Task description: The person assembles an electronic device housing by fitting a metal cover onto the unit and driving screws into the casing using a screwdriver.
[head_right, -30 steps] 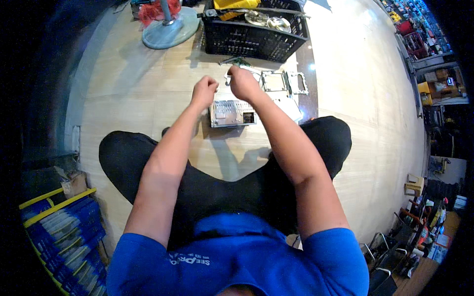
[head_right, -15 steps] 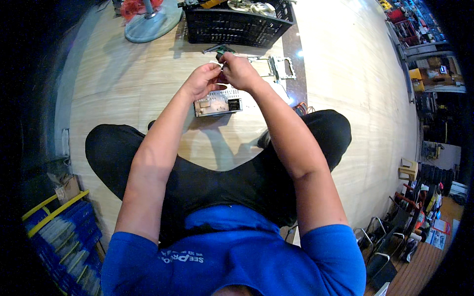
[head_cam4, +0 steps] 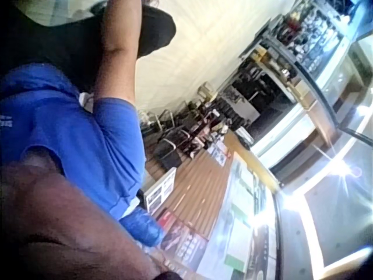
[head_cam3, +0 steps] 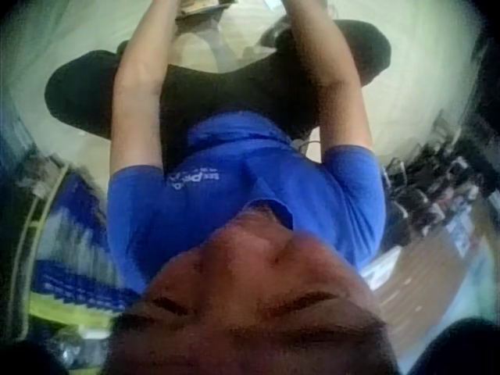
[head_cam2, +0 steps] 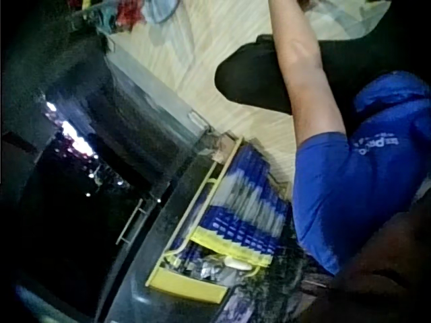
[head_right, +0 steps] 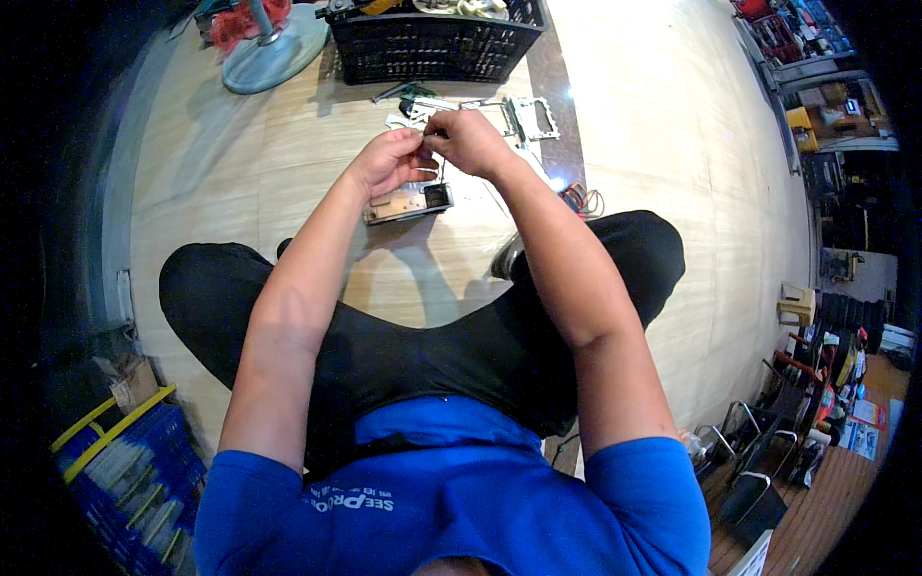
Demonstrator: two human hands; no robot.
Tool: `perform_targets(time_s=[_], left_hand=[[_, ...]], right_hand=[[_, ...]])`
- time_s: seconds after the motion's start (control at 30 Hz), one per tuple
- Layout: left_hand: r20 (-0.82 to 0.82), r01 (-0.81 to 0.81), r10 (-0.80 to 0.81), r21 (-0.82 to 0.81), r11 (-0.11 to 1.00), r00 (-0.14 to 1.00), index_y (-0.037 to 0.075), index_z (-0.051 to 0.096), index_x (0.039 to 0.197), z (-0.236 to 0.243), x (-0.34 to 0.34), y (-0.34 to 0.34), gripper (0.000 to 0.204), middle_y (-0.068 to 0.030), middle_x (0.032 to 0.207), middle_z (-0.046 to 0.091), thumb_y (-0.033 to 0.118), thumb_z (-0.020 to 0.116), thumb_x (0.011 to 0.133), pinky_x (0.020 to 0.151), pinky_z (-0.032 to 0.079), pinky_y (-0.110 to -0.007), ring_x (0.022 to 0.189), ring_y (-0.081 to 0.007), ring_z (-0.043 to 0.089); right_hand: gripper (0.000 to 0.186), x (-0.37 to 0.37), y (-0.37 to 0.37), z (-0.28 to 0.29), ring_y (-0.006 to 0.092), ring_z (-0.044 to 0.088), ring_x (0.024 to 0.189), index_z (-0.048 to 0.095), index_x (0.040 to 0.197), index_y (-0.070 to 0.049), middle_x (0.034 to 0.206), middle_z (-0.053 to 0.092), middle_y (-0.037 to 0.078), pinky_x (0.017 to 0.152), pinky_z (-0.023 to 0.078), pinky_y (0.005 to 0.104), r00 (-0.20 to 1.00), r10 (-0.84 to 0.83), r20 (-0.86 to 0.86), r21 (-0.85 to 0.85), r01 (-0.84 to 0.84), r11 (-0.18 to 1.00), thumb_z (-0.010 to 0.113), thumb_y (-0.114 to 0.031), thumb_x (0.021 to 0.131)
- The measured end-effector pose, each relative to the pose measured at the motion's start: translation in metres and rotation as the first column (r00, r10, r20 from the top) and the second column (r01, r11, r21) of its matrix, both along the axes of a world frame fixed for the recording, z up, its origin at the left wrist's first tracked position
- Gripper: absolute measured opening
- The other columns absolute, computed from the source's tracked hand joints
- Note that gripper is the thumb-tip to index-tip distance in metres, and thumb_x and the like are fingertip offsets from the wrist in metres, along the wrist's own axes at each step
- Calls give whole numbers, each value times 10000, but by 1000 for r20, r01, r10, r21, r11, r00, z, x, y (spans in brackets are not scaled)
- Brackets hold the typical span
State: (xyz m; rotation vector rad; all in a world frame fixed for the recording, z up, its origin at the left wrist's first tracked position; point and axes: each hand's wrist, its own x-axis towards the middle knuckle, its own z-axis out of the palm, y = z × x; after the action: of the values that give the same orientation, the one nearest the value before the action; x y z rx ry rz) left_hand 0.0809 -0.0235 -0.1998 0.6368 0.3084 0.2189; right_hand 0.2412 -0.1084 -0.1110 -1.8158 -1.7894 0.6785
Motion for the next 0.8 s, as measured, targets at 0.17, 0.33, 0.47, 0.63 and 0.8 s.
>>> perform_targets(time_s=[0.17,0.33,0.47,0.63,0.8], left_hand=[[-57,2,0,32,999,998,79,563,933,-2,6,-2,149,-52,851,619,212,527,993,801,555,-419,796,-230,653],[-252,-48,99,201,978,963,74,601,914,-2,17,-10,163,-30,796,622,209,544,984,713,564,-353,728,-188,652],[-445,-61,340,532,845,829,21,636,938,-10,15,-6,224,-90,807,661,242,594,939,731,558,-355,769,-233,678],[-515,449,748,833,322,419,76,639,1123,-17,-27,-1,384,-147,1064,658,299,711,819,829,521,-386,939,-302,653],[-463,726,860,665,176,215,93,530,1261,-16,-54,-24,614,-151,1199,618,305,787,746,907,488,-453,1094,-335,606]], right_hand=[[161,0,-12,-1,368,654,768,677,866,-28,822,671,199,694,510,418,997,-55,49,4,54,999,662,-182,822],[161,13,-20,-18,371,656,777,687,878,-32,824,671,205,700,513,424,996,-73,59,35,71,997,643,-177,825],[226,52,-28,-66,386,657,797,701,851,-7,842,671,229,745,515,440,945,-297,139,27,296,955,602,-207,821],[249,79,-70,-178,361,674,751,721,832,-12,777,681,213,724,529,414,851,-462,251,-244,518,820,603,-227,792],[238,76,-102,-260,356,678,760,730,858,-26,797,691,204,738,537,408,851,-450,272,-382,525,761,609,-210,767]])
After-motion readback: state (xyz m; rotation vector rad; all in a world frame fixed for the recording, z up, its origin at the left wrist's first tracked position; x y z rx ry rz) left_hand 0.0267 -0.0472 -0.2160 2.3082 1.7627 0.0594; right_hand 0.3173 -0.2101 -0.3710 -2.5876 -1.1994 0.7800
